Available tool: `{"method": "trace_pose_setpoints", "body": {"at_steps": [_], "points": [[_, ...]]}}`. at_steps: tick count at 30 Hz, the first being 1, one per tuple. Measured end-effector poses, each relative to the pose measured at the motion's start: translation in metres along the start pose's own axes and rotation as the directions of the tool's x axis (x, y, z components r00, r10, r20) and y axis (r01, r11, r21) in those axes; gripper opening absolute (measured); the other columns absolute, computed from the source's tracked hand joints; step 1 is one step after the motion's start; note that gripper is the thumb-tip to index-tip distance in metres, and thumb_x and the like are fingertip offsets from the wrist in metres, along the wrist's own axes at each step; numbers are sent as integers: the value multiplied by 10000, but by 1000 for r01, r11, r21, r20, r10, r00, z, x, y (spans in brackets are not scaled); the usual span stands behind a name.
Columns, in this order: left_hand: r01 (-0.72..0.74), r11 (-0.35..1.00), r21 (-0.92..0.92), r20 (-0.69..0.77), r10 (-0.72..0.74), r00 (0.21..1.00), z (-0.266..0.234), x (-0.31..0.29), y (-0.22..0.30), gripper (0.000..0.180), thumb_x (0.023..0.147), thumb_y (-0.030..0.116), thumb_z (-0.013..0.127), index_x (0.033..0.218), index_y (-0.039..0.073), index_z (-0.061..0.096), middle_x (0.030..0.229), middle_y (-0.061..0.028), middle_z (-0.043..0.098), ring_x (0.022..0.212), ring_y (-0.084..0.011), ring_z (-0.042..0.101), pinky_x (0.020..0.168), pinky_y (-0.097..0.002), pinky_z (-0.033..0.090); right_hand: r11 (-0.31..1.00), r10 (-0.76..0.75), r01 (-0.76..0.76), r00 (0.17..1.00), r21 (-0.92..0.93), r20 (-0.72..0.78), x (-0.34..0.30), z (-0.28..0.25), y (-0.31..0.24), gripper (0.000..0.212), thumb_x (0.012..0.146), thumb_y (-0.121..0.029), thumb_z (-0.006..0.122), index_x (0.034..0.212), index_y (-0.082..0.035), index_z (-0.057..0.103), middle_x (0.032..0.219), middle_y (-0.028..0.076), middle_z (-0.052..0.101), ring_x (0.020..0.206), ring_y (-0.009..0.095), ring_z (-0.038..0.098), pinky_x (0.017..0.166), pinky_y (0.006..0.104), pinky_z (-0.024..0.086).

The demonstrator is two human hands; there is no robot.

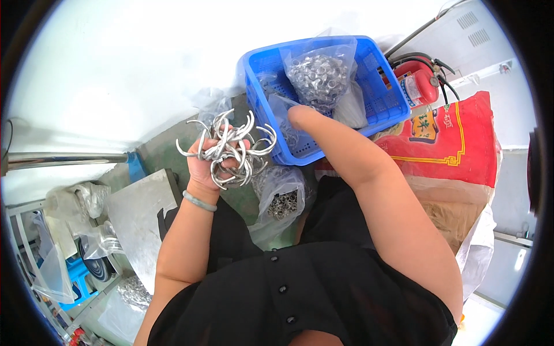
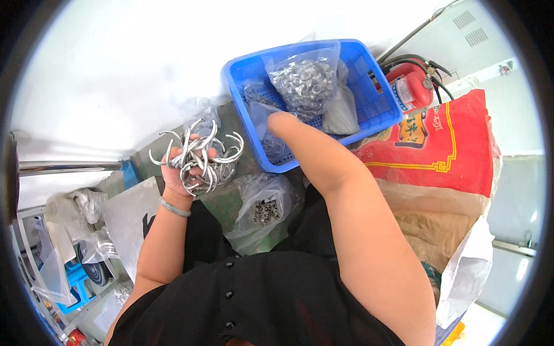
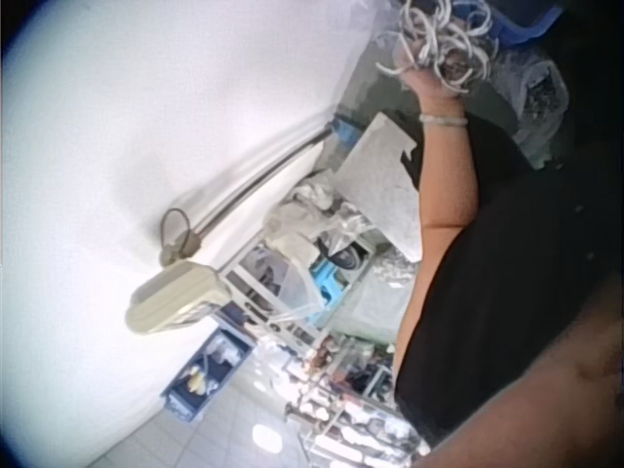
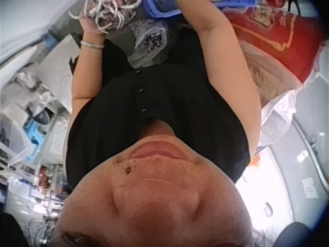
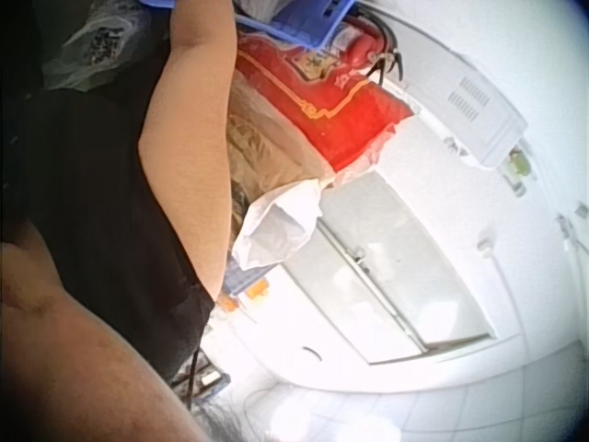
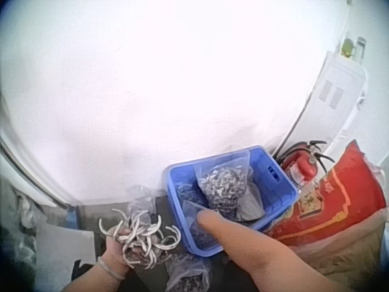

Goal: The person uses a tool to secure a fastener on a metal hoop, picks up silver screws by hand to place them in a bin, and gathers metal rings from a workbench before walking to a storage area to handle bags of components in a crate.

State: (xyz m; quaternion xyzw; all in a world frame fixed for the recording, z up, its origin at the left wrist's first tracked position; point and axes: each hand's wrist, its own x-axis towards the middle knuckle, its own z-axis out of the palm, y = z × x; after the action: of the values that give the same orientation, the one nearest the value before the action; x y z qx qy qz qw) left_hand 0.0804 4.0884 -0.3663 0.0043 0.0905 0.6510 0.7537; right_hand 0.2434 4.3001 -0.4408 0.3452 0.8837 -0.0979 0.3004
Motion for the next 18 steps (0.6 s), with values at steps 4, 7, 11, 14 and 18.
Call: {"method": "trace_pose_setpoints", "body": {"at_steps": [4,7,11,14,18], "points": [[3,1000,-19,-4,-3,1000,1,3,-2,410,741,192,453,1127,72,519,985,-310,512,509,-208,508,353,-240,402,954,-221,265,938,-140,267,9,-4,-4,217,649,-35,562,843,7,650,864,183,620,790,313,601,641,409,480],[4,1000,-13,0,-4,1000,1,1,-1,409,743,192,455,1128,69,516,984,-309,511,512,-209,512,356,-242,410,809,-52,-173,931,561,361,9,-7,10,280,690,-6,520,953,-1,615,870,149,595,786,279,563,640,406,461],[29,999,-18,23,-29,999,0,2,0,407,746,195,456,1129,70,516,985,-307,511,517,-208,516,357,-245,413,725,-133,-126,939,678,316,8,4,27,360,692,-39,472,1034,-34,584,884,138,592,720,283,591,538,402,473],[30,1000,6,20,-30,999,2,4,0,409,746,197,460,1131,72,515,984,-307,512,519,-209,519,358,-249,416,775,-188,2,956,632,227,-4,6,29,374,671,-30,478,1023,-66,600,904,157,604,753,305,597,608,393,487],[48,993,-109,63,-41,997,6,4,-2,364,714,123,481,1042,-20,546,947,-361,508,726,-322,563,448,-246,466,967,-19,34,998,252,-64,-27,-21,33,365,645,-53,527,1005,-51,590,1037,191,565,872,342,571,729,395,476]]}}
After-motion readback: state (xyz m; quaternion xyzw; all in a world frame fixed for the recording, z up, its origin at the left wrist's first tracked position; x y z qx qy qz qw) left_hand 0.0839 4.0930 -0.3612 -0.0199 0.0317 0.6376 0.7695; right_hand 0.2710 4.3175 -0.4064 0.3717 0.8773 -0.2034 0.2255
